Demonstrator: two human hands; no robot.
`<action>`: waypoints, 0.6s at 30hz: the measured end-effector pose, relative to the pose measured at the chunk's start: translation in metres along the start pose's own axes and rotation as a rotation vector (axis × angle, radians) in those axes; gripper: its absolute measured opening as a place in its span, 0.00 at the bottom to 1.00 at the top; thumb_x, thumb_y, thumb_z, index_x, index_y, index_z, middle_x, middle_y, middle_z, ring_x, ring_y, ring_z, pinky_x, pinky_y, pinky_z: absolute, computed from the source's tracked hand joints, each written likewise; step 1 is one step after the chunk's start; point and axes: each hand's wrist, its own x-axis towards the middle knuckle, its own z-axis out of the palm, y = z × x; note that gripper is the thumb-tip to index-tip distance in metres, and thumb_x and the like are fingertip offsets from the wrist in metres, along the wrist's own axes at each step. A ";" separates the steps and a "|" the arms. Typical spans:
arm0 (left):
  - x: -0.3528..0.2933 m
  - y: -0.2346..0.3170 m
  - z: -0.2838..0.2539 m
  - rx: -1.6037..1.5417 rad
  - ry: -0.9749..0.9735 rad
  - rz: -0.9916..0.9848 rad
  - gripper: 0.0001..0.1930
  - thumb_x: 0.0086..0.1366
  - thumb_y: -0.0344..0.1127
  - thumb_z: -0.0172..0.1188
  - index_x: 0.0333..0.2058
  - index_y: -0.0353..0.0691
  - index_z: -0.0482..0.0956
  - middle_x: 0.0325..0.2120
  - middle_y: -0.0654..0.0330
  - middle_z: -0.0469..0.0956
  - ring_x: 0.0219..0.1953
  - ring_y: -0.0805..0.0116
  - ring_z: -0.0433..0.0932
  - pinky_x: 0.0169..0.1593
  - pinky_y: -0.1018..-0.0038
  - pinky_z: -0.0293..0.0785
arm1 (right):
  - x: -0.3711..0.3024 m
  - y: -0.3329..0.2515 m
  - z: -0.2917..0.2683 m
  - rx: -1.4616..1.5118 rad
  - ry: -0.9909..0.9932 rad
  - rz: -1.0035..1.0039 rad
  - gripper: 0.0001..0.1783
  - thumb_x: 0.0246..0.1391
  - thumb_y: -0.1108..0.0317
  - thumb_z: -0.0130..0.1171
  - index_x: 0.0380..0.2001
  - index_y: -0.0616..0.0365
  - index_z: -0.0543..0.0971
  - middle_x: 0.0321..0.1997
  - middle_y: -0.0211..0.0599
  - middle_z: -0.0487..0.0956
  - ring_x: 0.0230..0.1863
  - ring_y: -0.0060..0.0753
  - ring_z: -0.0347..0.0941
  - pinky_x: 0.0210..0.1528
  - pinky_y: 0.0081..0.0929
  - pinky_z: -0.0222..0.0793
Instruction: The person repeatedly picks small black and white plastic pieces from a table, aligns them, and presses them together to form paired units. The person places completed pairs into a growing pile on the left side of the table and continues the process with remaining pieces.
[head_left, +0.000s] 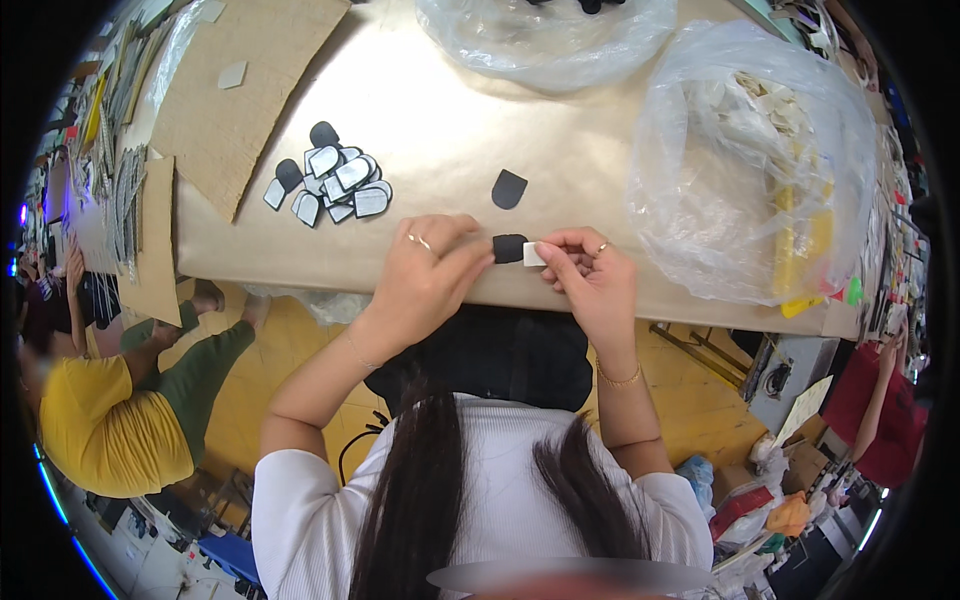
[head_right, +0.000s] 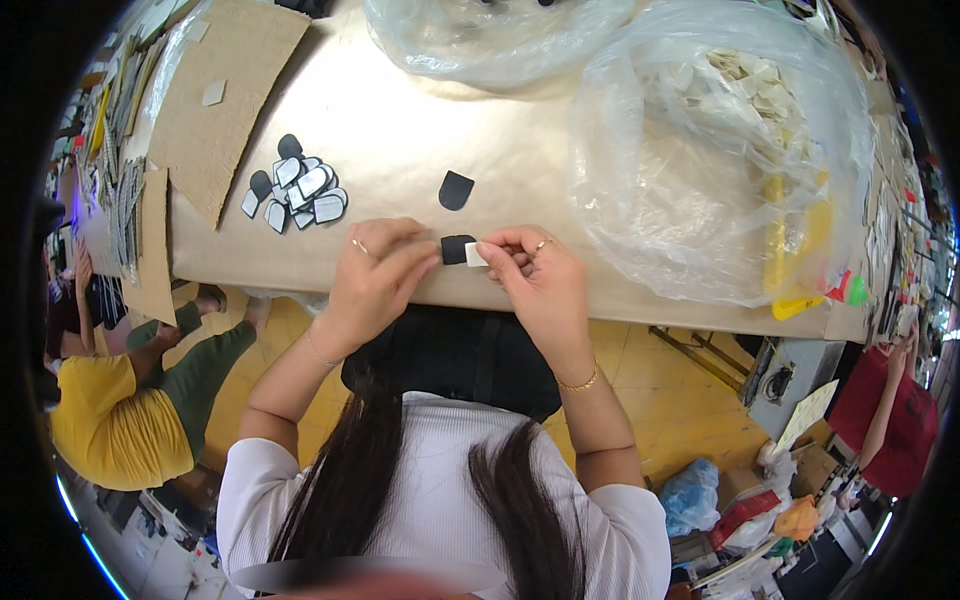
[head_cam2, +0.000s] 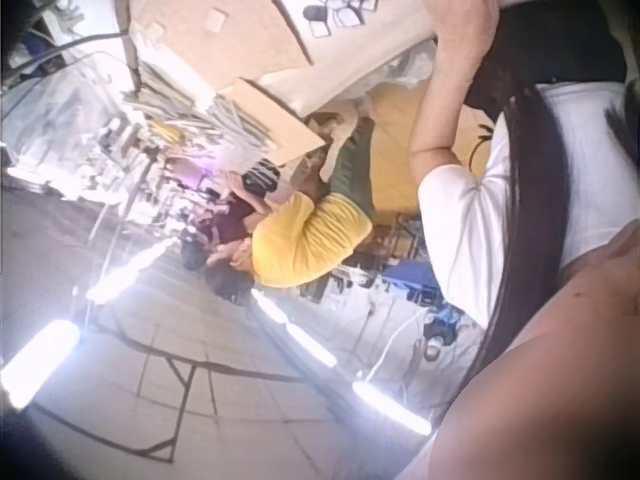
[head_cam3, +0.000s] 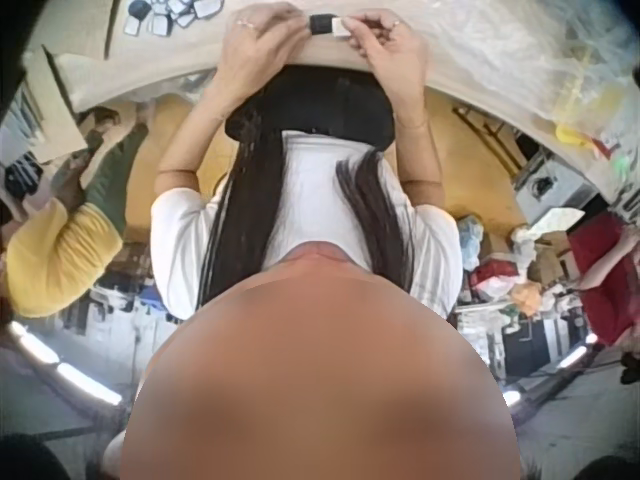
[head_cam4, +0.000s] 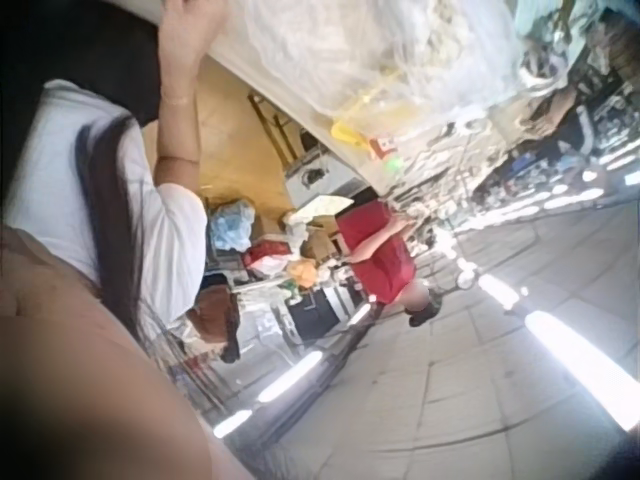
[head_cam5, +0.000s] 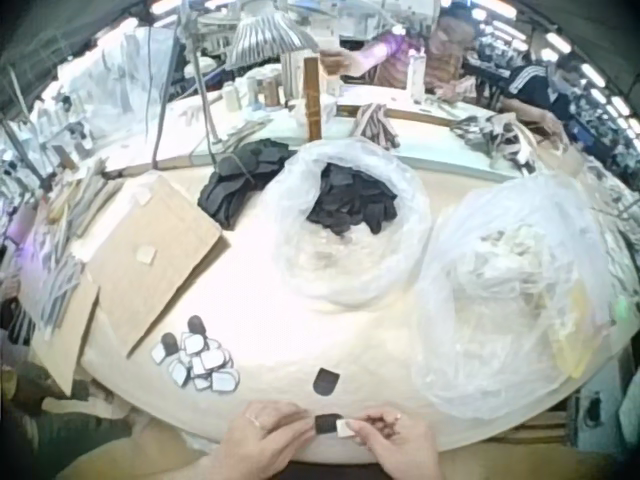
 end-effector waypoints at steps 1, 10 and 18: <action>-0.005 0.000 -0.001 0.018 -0.023 0.050 0.15 0.54 0.30 0.72 0.41 0.41 0.83 0.46 0.59 0.79 0.45 0.60 0.78 0.49 0.62 0.71 | 0.002 -0.002 0.003 -0.026 -0.024 0.013 0.08 0.60 0.70 0.67 0.37 0.66 0.83 0.28 0.30 0.82 0.27 0.16 0.77 0.32 0.16 0.74; -0.026 0.000 0.002 0.117 -0.083 0.129 0.20 0.54 0.34 0.69 0.48 0.41 0.81 0.55 0.62 0.77 0.58 0.61 0.74 0.58 0.62 0.66 | 0.012 -0.011 0.019 -0.296 -0.071 -0.047 0.10 0.58 0.67 0.67 0.33 0.66 0.84 0.24 0.37 0.83 0.24 0.21 0.77 0.29 0.21 0.73; -0.026 0.001 0.003 0.113 -0.090 0.113 0.23 0.54 0.35 0.70 0.50 0.43 0.80 0.54 0.62 0.76 0.57 0.61 0.73 0.57 0.61 0.65 | 0.013 -0.010 0.020 -0.396 -0.073 -0.087 0.09 0.57 0.68 0.67 0.32 0.65 0.84 0.25 0.40 0.83 0.23 0.26 0.79 0.29 0.24 0.74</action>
